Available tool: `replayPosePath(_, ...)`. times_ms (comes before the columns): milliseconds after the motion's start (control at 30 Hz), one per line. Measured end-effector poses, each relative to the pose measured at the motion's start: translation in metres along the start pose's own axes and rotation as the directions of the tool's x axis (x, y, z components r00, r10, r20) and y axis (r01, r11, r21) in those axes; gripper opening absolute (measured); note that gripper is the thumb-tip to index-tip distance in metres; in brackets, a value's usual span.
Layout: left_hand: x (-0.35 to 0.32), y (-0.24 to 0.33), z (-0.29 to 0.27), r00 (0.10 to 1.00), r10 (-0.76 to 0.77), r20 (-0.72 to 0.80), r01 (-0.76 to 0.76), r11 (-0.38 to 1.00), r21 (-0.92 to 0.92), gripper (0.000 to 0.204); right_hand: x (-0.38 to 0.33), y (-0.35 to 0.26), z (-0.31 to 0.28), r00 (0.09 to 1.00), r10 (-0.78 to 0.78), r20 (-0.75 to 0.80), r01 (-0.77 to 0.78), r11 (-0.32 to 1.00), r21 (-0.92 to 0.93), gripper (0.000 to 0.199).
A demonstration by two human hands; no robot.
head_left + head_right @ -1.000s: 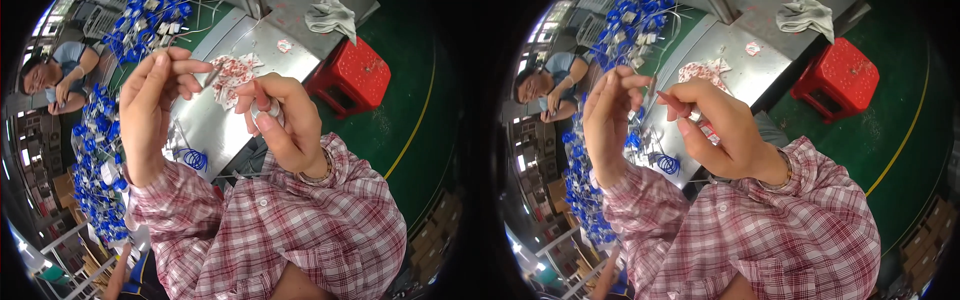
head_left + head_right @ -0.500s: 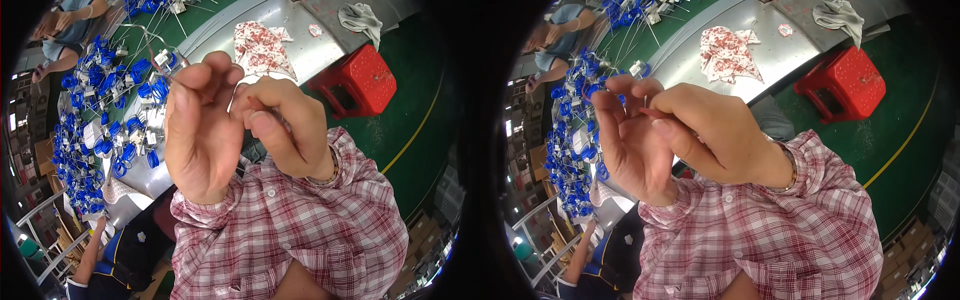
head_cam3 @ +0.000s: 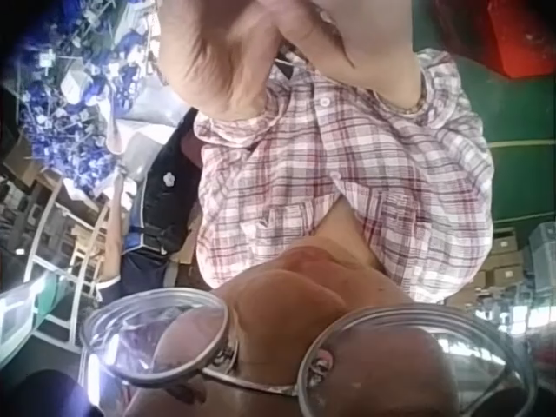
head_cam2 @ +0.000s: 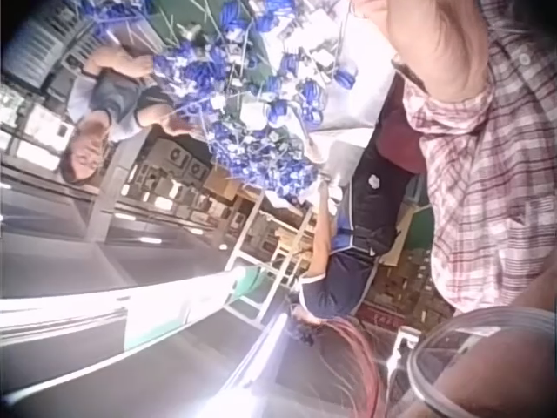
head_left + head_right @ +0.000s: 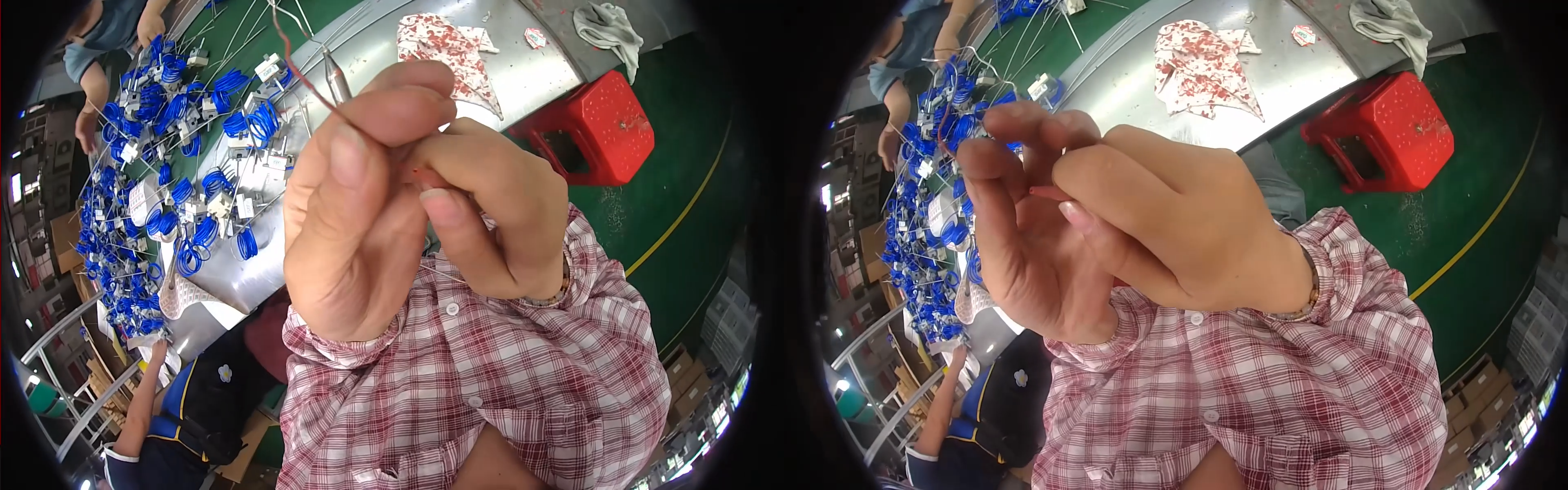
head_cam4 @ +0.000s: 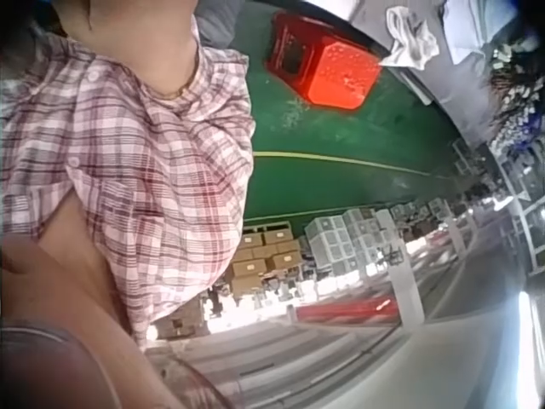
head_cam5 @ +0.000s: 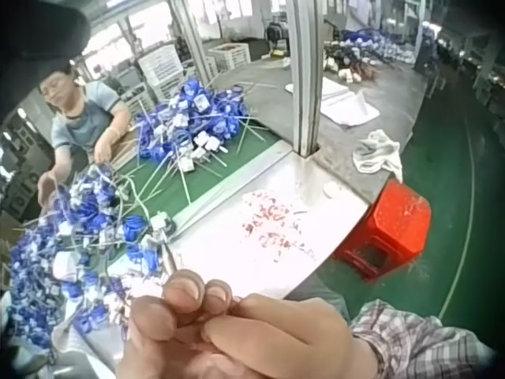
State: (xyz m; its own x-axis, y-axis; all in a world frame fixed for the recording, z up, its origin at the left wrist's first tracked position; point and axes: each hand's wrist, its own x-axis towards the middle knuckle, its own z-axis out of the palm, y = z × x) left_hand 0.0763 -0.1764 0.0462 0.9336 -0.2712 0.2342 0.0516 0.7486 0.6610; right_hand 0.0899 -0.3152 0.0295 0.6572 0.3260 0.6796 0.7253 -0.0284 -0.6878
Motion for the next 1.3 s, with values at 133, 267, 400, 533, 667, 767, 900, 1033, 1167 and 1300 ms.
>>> replayPosePath(133,0.001,0.001,-0.002,0.998,-0.023,0.062,0.026,0.999,-0.04,0.026,0.002,-0.004,-0.002,0.998,0.053,0.043,-0.052,0.998,-0.041,0.019)
replayPosePath(267,0.001,-0.001,-0.002,0.998,0.016,0.056,-0.016,1.0,0.004,0.026,0.003,-0.003,-0.005,0.994,0.062,0.086,-0.061,0.998,-0.015,0.021)
replayPosePath(400,0.004,-0.003,-0.002,0.999,0.015,0.036,-0.016,1.0,0.022,0.025,0.003,-0.004,-0.009,0.992,0.086,0.096,-0.083,0.996,-0.036,0.025)
replayPosePath(533,0.005,-0.002,-0.002,0.999,-0.004,0.053,0.004,1.0,0.007,0.023,0.002,-0.003,-0.007,0.993,0.09,0.078,-0.088,0.996,-0.025,0.027)
replayPosePath(667,0.004,0.001,0.0,0.999,-0.034,0.022,0.034,0.999,0.004,0.021,0.003,-0.004,-0.007,0.99,0.106,0.092,-0.106,0.994,-0.013,0.026)
replayPosePath(767,0.005,0.0,0.001,0.998,-0.066,0.008,0.066,0.996,-0.059,0.019,0.002,-0.004,-0.007,0.994,0.087,0.06,-0.085,0.996,-0.039,0.026)
replayPosePath(900,0.007,0.0,0.003,1.0,0.002,0.012,-0.002,1.0,0.023,0.015,0.004,-0.005,-0.007,0.992,0.109,0.062,-0.106,0.994,-0.04,0.026)
replayPosePath(1033,0.005,0.001,0.005,0.999,-0.015,0.032,0.014,1.0,0.022,0.013,0.0,-0.009,-0.007,0.975,0.195,0.103,-0.193,0.981,-0.032,0.031)
replayPosePath(1167,0.006,0.015,-0.006,0.999,-0.012,0.03,0.013,1.0,-0.014,0.011,-0.001,-0.004,0.007,0.985,0.166,-0.046,-0.17,0.979,-0.108,0.036)
replayPosePath(1300,0.009,-0.005,0.006,1.0,0.0,0.02,0.0,1.0,-0.029,0.01,0.001,0.015,0.019,0.973,-0.073,-0.221,0.057,0.995,-0.079,0.037)
